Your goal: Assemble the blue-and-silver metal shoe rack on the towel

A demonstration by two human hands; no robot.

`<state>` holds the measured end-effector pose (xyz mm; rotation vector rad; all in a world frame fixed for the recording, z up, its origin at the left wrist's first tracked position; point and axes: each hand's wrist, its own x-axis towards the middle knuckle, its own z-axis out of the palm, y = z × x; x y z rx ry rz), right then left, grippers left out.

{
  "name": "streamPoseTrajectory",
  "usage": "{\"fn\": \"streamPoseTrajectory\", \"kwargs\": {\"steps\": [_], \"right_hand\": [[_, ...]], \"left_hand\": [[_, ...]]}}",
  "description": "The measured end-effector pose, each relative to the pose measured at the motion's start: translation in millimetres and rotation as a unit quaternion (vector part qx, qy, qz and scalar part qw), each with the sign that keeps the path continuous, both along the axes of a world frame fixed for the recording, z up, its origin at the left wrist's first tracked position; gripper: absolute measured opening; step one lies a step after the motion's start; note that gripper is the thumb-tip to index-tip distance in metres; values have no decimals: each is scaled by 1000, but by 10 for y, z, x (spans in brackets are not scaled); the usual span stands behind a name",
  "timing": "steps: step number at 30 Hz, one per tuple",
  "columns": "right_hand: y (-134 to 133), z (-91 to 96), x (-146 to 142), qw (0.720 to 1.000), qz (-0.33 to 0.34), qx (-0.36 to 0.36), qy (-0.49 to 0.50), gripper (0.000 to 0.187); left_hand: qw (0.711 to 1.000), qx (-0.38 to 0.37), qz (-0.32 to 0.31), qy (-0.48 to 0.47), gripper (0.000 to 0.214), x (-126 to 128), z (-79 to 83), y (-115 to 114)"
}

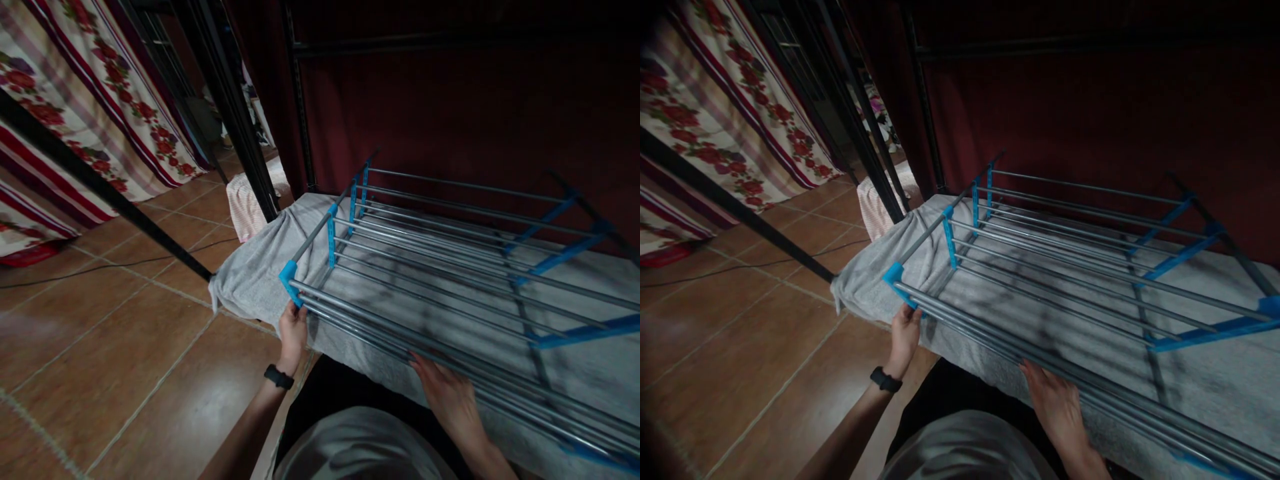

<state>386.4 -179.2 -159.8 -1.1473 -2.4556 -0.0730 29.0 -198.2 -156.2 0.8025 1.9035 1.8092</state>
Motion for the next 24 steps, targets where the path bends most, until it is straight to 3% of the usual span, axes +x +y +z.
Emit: {"fn": "streamPoseTrajectory", "kwargs": {"steps": [10, 24], "right_hand": [[-9, 6, 3, 1000, 10, 14, -17, 32], [3, 71, -42, 998, 16, 46, -44, 31]], "left_hand": [[999, -5, 14, 45, 14, 44, 19, 5], [992, -27, 28, 117, 18, -9, -163, 17]]}}
